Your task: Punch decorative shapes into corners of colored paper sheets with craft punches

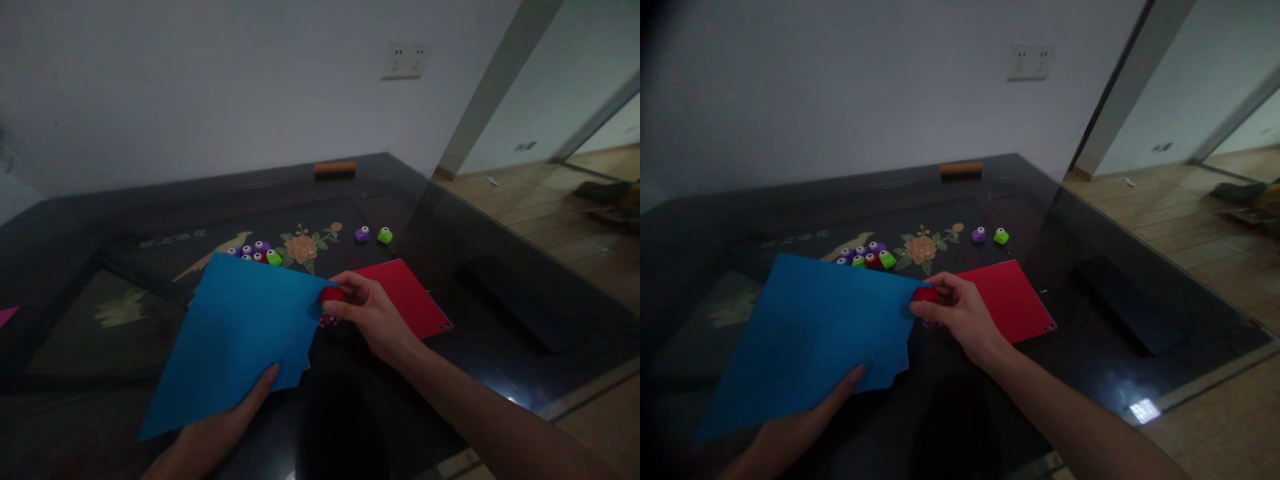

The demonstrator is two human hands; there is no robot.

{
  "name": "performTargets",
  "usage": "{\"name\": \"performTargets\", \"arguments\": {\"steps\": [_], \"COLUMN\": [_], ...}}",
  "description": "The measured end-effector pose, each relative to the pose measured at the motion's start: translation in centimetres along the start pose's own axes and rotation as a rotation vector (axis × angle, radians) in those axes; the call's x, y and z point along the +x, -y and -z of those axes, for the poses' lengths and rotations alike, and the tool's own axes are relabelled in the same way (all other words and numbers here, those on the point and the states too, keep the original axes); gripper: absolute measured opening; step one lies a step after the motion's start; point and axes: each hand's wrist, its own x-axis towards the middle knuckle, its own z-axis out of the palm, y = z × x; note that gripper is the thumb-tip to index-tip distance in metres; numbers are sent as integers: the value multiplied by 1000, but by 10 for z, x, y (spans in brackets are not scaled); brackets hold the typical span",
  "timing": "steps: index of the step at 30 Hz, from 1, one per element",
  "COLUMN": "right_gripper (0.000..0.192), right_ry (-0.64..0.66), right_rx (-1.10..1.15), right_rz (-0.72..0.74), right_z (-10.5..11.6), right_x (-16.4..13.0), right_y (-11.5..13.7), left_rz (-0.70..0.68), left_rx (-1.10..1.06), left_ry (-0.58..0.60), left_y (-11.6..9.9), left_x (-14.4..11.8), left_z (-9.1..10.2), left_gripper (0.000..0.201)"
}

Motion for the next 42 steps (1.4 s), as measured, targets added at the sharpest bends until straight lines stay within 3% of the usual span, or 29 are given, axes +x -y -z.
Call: {"name": "performTargets", "arguments": {"steps": [4, 7, 12, 23, 30, 35, 42], "right_gripper": [32, 32, 33, 33, 37, 41, 40], "right_ry": [-10, -19, -20, -28, -42, -26, 44], "right_rx": [-5, -5, -14, -35, -43, -43, -28], "right_rz": [-4, -7, -14, -24, -31, -45, -15], "right_z": [0, -1, -1, -2, -3, -3, -2], "right_x": [0, 0, 0, -1, -1, -1, -3], "right_y": [0, 1, 2, 2, 3, 5, 4], "left_rz": [-118, -169, -99, 86, 126, 149, 46], "left_rx": [45, 55, 48, 135, 199, 241, 228], "left_ry": [61, 65, 2, 346, 373, 455, 333], "left_y": [14, 10, -12, -19, -14, -18, -14], "left_x": [2, 5, 8, 15, 14, 17, 14], "left_z": [-3, 3, 14, 23, 19, 20, 22], "left_gripper": [34, 34, 43, 49, 51, 51, 47]}}
